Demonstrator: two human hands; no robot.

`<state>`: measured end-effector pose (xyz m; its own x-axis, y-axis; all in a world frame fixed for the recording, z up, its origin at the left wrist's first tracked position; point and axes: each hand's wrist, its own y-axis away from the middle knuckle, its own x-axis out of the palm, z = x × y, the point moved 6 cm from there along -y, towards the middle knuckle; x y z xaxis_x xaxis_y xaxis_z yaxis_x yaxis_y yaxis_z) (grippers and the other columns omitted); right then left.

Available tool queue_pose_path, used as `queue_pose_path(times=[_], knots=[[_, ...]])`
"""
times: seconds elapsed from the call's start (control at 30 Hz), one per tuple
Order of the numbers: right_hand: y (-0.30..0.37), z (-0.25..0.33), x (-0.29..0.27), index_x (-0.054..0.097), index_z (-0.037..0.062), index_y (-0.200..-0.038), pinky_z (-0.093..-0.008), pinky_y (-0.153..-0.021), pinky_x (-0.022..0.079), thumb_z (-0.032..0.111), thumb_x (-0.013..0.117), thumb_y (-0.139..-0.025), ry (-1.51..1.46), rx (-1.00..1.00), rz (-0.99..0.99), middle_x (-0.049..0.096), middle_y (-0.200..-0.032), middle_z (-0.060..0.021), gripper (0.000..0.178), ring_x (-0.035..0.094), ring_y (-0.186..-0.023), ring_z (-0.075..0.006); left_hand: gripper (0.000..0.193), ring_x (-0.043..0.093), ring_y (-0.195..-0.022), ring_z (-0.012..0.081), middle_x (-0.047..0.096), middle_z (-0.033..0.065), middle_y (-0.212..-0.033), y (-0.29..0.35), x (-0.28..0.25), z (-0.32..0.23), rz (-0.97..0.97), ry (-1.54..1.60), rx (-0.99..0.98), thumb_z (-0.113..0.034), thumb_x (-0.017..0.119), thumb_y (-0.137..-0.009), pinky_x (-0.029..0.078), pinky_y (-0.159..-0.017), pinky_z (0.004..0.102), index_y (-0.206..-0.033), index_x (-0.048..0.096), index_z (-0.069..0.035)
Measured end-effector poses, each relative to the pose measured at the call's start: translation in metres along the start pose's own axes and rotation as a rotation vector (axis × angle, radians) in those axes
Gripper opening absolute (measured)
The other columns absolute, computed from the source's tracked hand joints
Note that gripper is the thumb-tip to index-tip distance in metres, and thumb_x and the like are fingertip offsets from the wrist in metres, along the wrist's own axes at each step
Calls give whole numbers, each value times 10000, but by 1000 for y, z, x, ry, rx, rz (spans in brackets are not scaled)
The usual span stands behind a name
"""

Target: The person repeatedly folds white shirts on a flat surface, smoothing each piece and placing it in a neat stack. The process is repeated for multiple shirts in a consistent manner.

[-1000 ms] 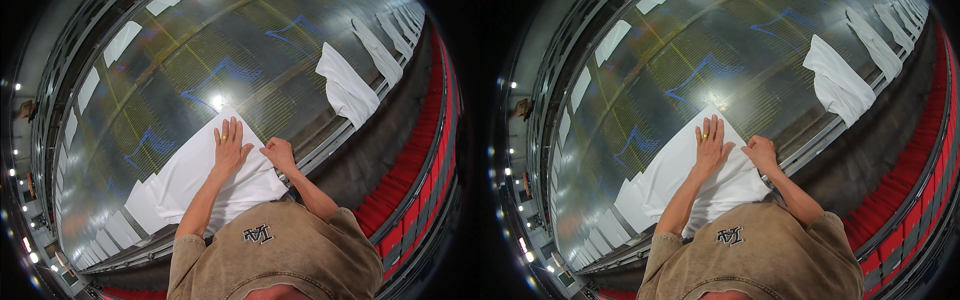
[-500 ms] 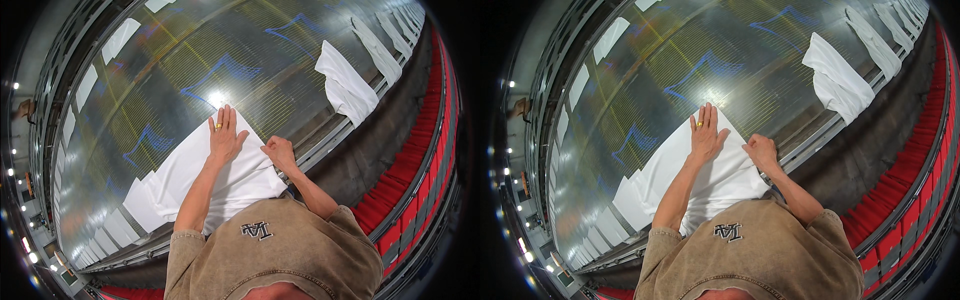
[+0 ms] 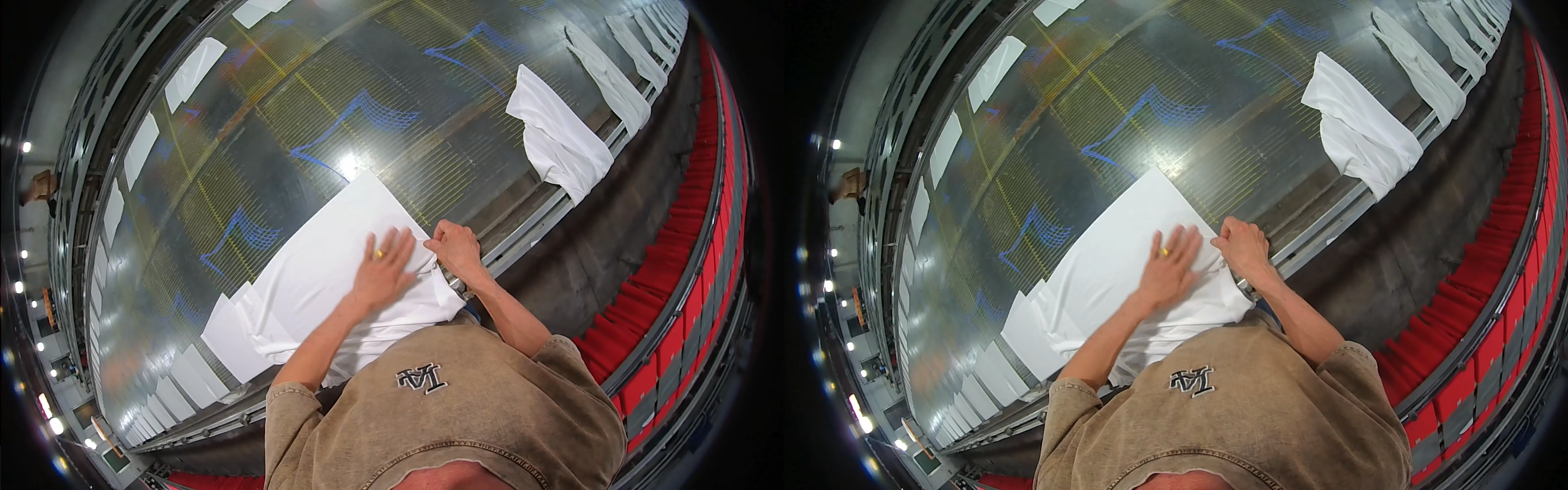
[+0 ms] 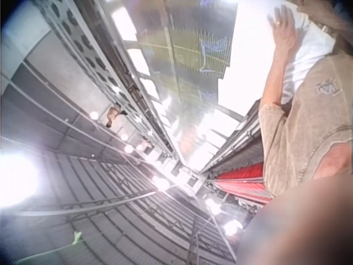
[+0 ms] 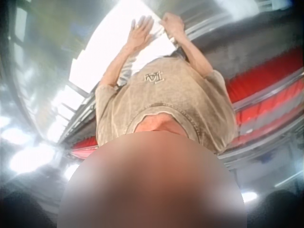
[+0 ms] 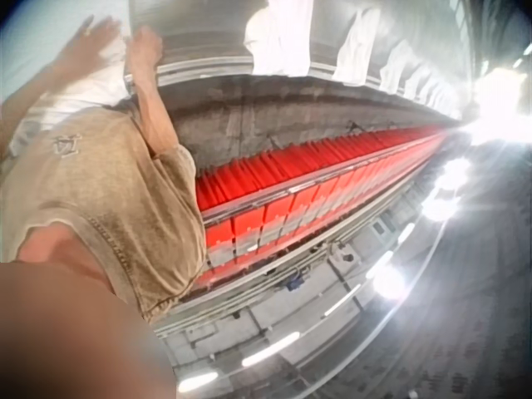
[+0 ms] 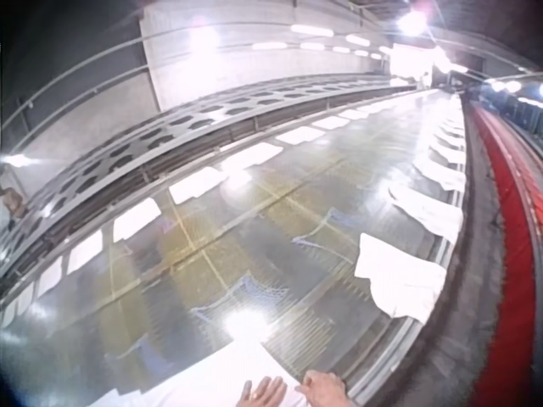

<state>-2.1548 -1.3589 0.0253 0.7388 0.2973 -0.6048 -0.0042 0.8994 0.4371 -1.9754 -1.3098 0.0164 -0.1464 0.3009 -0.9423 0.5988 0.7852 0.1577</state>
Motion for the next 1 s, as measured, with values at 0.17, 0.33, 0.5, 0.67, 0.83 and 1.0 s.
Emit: queue_pose_path(times=[0.17, 0.33, 0.5, 0.67, 0.83, 1.0], knots=[[0, -2, 1, 648, 34, -835, -495, -737, 524, 243, 792, -819, -38, 28, 40, 702, -792, -172, 254, 685, -826, -403, 743, 137, -1557, 404, 206, 170, -1683, -43, -29, 79, -271, 15, -274, -408, 515, -1012, 52, -1231, 620, -1597, 264, -25], [-3, -4, 2, 646, 40, -810, -440, -686, 526, 231, 804, -803, -26, -13, 20, 688, -738, -122, 248, 681, -732, -306, 719, 99, -1561, 407, 177, 143, -1696, -36, -14, 33, -149, -34, -198, -431, 520, -1009, 50, -1227, 631, -1605, 293, -100], [-6, -10, 2, 653, 23, -861, -440, -706, 536, 237, 786, -816, -58, -76, 74, 694, -762, -141, 256, 683, -758, -327, 657, 135, -1559, 395, 232, 130, -1682, -3, 3, -31, -36, 47, -144, -402, 524, -1014, 62, -1240, 601, -1589, 348, -136], [13, 0, -29, 671, 9, -923, -365, -679, 531, 190, 736, -876, -252, -212, 107, 692, -757, -112, 198, 668, -731, -218, 438, 415, -1435, 388, 522, 175, -1487, 56, -20, -32, -428, 458, -393, -158, 627, -969, 312, -1184, 502, -1388, 579, -39], [76, -18, -69, 677, -5, -913, -289, -649, 495, 171, 676, -900, -318, -312, 634, 679, -732, -67, 176, 613, -691, -124, 214, 637, -983, 238, 665, 127, -1094, 209, -18, -56, -1132, 458, -1058, 6, 616, -928, 522, -910, 346, -1140, 642, 16], [105, -96, -25, 719, 23, -987, -308, -684, 526, 208, 739, -820, -11, -66, 802, 713, -831, -83, 250, 658, -762, -132, 341, 595, -944, 198, 541, 107, -1110, 339, 71, -104, -1268, 696, -1854, 44, 596, -880, 509, -859, 309, -1202, 497, -8]])
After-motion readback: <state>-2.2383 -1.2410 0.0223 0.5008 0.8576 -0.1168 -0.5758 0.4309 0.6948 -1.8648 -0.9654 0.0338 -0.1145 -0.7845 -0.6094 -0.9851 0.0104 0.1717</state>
